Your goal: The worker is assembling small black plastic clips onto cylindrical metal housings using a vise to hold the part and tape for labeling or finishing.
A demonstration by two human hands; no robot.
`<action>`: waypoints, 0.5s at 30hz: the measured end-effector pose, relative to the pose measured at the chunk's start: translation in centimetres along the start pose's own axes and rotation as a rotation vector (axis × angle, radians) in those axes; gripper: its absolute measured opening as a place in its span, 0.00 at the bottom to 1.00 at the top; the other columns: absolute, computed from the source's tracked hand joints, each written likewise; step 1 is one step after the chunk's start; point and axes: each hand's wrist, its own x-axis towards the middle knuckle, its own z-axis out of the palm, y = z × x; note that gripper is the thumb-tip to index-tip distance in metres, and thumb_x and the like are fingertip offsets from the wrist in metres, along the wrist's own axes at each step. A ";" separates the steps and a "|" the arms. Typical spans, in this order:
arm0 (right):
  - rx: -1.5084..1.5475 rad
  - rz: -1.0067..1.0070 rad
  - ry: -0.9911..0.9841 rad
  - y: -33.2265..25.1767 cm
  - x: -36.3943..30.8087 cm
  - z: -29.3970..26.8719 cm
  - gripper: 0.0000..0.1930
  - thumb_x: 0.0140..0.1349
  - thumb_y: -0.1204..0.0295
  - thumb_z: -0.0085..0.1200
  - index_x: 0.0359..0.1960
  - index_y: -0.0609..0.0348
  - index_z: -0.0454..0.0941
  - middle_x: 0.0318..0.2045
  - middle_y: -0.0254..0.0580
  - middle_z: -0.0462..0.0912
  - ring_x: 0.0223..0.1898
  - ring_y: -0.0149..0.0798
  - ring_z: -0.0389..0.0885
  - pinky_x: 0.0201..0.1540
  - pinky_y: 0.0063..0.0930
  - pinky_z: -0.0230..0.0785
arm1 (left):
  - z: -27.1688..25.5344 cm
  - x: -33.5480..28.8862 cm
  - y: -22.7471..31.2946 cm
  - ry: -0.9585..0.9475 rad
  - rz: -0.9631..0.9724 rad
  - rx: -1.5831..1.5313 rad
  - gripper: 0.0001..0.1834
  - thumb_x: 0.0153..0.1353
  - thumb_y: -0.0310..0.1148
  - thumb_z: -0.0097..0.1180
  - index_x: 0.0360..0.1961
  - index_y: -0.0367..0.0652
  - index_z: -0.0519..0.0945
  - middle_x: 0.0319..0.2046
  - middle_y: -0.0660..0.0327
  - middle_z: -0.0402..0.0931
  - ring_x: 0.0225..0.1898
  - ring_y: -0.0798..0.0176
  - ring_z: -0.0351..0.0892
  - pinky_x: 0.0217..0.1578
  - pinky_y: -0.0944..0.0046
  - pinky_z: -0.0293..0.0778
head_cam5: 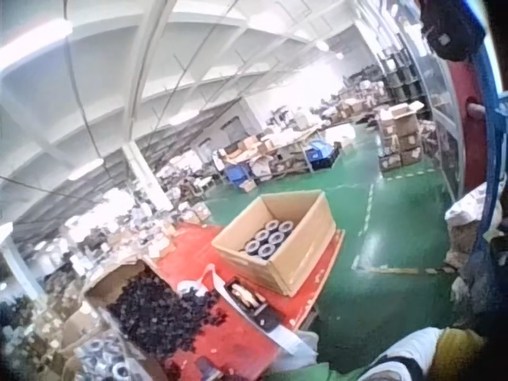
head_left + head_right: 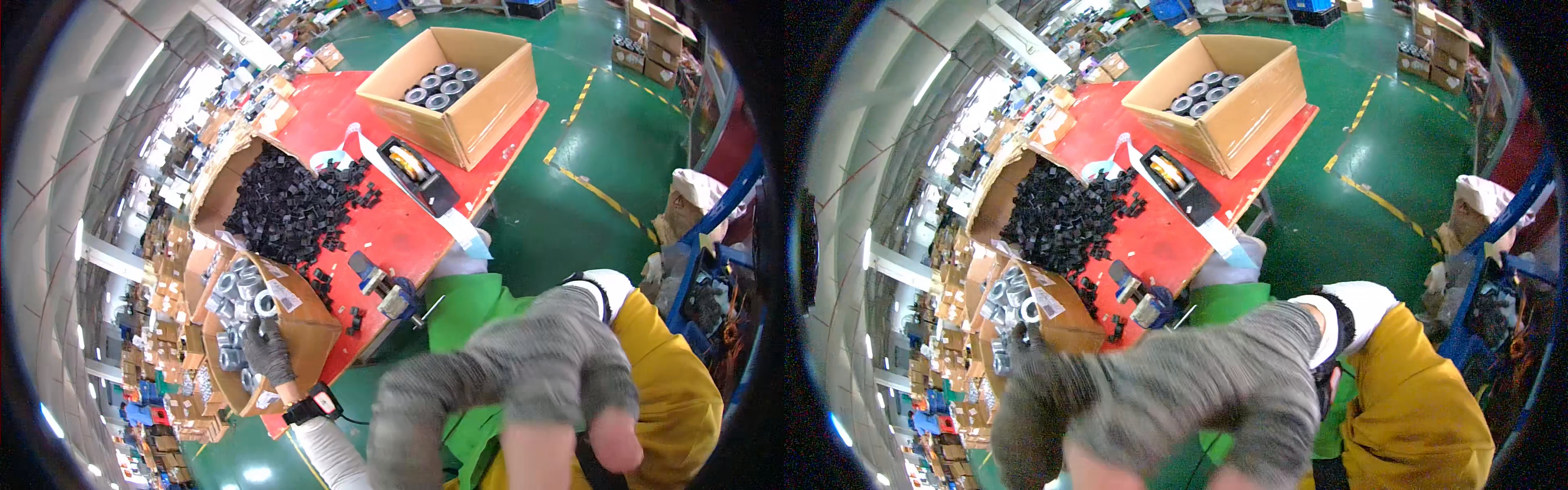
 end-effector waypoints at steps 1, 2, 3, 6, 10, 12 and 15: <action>0.108 0.025 0.111 0.1 -0.7 1.3 0.23 0.56 0.51 0.54 0.42 0.59 0.77 0.50 0.59 0.65 0.43 0.46 0.71 0.43 0.47 0.65 | 0.9 0.8 -2.0 -0.083 0.001 -0.112 0.18 0.54 0.41 0.55 0.39 0.37 0.78 0.36 0.49 0.77 0.40 0.47 0.75 0.42 0.54 0.68; 0.073 -0.115 -0.247 -1.1 3.0 -1.5 0.26 0.56 0.47 0.52 0.44 0.58 0.76 0.51 0.60 0.64 0.43 0.46 0.71 0.43 0.48 0.65 | 2.6 1.4 -1.7 -0.181 0.022 -0.233 0.19 0.54 0.41 0.55 0.39 0.36 0.78 0.36 0.49 0.77 0.40 0.47 0.75 0.42 0.54 0.68; 0.172 -0.108 -0.180 0.9 0.7 -3.1 0.26 0.56 0.47 0.52 0.44 0.58 0.76 0.51 0.60 0.64 0.43 0.46 0.71 0.43 0.48 0.65 | 1.0 -0.9 -4.7 -0.086 -0.064 -0.097 0.20 0.54 0.42 0.55 0.40 0.37 0.78 0.36 0.49 0.77 0.40 0.48 0.75 0.42 0.54 0.68; 0.117 0.078 -0.110 -1.6 -0.4 -1.2 0.25 0.57 0.49 0.50 0.42 0.58 0.76 0.49 0.58 0.66 0.43 0.46 0.72 0.43 0.47 0.65 | 0.1 0.3 1.5 -0.021 0.008 -0.051 0.22 0.55 0.46 0.54 0.40 0.37 0.79 0.36 0.49 0.77 0.39 0.50 0.76 0.43 0.56 0.68; 0.095 0.275 0.006 -3.7 -3.9 1.6 0.22 0.58 0.51 0.48 0.40 0.59 0.76 0.46 0.57 0.68 0.42 0.46 0.73 0.43 0.47 0.65 | -3.2 -0.2 7.1 -0.029 0.038 0.035 0.21 0.56 0.46 0.54 0.40 0.37 0.79 0.35 0.49 0.78 0.39 0.50 0.76 0.43 0.58 0.69; 0.083 0.363 0.055 -4.5 -5.7 3.4 0.22 0.59 0.52 0.47 0.39 0.60 0.76 0.45 0.56 0.69 0.41 0.46 0.73 0.42 0.46 0.66 | -1.2 0.2 2.9 0.011 0.038 0.109 0.20 0.58 0.44 0.53 0.40 0.37 0.79 0.37 0.49 0.78 0.41 0.50 0.76 0.45 0.58 0.68; 0.015 0.487 0.125 -6.3 -8.3 5.7 0.20 0.60 0.54 0.45 0.38 0.60 0.76 0.43 0.55 0.71 0.40 0.47 0.74 0.42 0.46 0.66 | 0.1 0.4 0.8 -0.012 0.041 0.062 0.20 0.58 0.44 0.53 0.41 0.36 0.79 0.37 0.50 0.78 0.41 0.51 0.76 0.45 0.58 0.68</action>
